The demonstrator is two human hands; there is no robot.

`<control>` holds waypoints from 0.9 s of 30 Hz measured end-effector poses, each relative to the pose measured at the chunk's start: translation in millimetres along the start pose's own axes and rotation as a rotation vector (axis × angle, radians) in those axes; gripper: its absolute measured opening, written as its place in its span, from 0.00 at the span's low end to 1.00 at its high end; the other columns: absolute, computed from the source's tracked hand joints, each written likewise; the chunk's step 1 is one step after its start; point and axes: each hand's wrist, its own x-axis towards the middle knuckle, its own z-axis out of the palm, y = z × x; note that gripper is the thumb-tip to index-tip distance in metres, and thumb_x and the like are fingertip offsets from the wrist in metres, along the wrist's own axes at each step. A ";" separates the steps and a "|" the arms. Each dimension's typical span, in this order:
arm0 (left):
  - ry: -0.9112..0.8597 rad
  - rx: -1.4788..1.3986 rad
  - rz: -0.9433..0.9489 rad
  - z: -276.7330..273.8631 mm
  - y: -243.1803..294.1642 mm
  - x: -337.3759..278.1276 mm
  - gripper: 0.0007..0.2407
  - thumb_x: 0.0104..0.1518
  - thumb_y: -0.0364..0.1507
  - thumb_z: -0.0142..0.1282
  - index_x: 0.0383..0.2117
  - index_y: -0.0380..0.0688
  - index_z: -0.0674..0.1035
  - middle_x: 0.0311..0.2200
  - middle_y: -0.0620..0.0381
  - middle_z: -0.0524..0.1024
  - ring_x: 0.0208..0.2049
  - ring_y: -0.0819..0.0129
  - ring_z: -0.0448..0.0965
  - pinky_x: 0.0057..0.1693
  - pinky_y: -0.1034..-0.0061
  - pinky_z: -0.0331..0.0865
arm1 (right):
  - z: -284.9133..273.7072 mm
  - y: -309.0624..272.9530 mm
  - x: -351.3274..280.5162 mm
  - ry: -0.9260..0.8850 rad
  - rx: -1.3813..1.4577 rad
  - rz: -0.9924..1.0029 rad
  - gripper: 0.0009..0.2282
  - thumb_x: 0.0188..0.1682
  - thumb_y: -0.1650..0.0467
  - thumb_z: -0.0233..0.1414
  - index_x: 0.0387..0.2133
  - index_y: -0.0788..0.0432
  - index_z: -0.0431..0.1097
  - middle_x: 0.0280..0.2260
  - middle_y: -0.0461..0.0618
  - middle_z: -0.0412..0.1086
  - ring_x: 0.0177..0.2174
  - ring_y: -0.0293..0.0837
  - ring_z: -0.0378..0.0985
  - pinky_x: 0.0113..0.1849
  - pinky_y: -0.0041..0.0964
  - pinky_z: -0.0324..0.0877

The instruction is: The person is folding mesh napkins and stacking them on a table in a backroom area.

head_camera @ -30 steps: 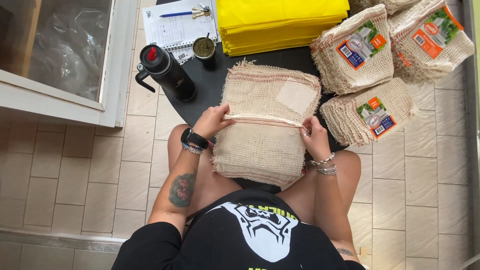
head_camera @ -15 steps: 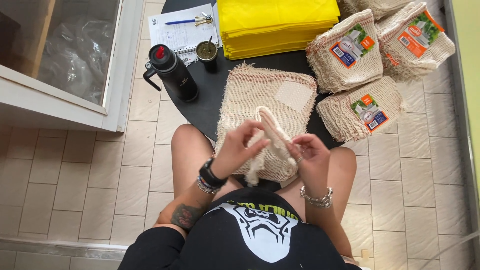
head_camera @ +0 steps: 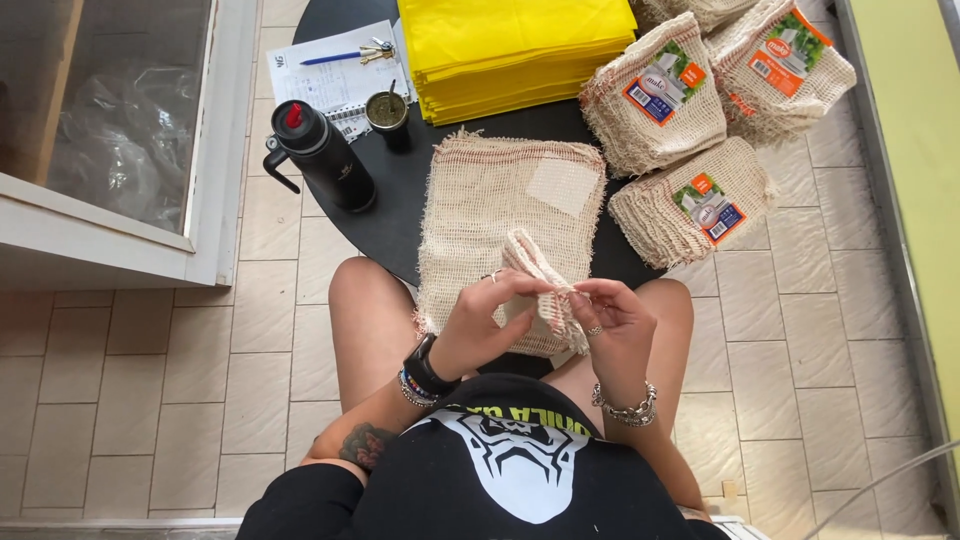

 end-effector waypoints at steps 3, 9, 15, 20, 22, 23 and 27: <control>0.044 0.094 0.029 0.1 -7.3 -3.5 0.12 0.52 0.20 0.64 0.43 0.41 0.83 0.35 0.54 0.81 0.38 0.59 0.84 0.46 0.67 0.77 | 0.4 -1.6 3.9 0.016 -0.014 -0.013 0.06 0.48 0.75 0.62 0.37 0.63 0.76 0.28 0.44 0.72 0.28 0.27 0.69 0.36 0.22 0.71; 0.003 0.332 0.124 -3.2 6.2 5.0 0.04 0.57 0.27 0.64 0.36 0.48 0.84 0.28 0.60 0.78 0.32 0.60 0.80 0.41 0.69 0.76 | 3.0 -10.7 5.5 -0.100 -0.150 -0.078 0.04 0.43 0.76 0.65 0.32 0.60 0.80 0.24 0.45 0.74 0.26 0.30 0.72 0.33 0.26 0.73; -0.002 0.442 0.089 -1.7 6.8 -0.2 0.04 0.60 0.29 0.61 0.36 0.46 0.81 0.32 0.54 0.73 0.34 0.54 0.75 0.40 0.63 0.73 | -6.5 2.9 5.4 -0.234 -0.204 -0.146 0.04 0.49 0.73 0.60 0.35 0.58 0.81 0.28 0.49 0.74 0.31 0.37 0.73 0.38 0.37 0.73; -0.047 0.544 0.094 -2.5 1.4 -1.7 0.05 0.63 0.33 0.58 0.34 0.48 0.77 0.37 0.56 0.72 0.38 0.55 0.74 0.43 0.63 0.70 | -8.3 -3.7 9.1 -0.289 -0.214 -0.174 0.03 0.52 0.74 0.59 0.35 0.63 0.79 0.28 0.51 0.73 0.31 0.38 0.72 0.38 0.36 0.71; -0.042 0.548 0.083 -1.5 -4.0 -4.4 0.05 0.62 0.33 0.58 0.33 0.48 0.77 0.38 0.56 0.72 0.39 0.54 0.74 0.44 0.62 0.69 | -12.9 8.2 9.1 -0.322 -0.193 -0.157 0.06 0.50 0.71 0.61 0.36 0.62 0.79 0.29 0.50 0.73 0.31 0.37 0.72 0.39 0.35 0.71; -0.038 0.550 0.080 -1.0 -6.7 -5.3 0.05 0.61 0.32 0.59 0.33 0.48 0.76 0.38 0.56 0.72 0.39 0.54 0.74 0.44 0.62 0.68 | -15.3 13.9 9.2 -0.350 -0.173 -0.147 0.09 0.48 0.67 0.63 0.36 0.62 0.79 0.29 0.49 0.73 0.32 0.36 0.72 0.39 0.33 0.72; -0.025 0.493 0.083 -5.4 -23.2 -3.5 0.07 0.59 0.33 0.62 0.30 0.48 0.75 0.39 0.57 0.72 0.40 0.54 0.74 0.46 0.62 0.67 | -16.0 7.7 14.2 -0.397 -0.212 -0.162 0.15 0.36 0.73 0.71 0.36 0.64 0.78 0.30 0.54 0.73 0.32 0.41 0.76 0.39 0.37 0.73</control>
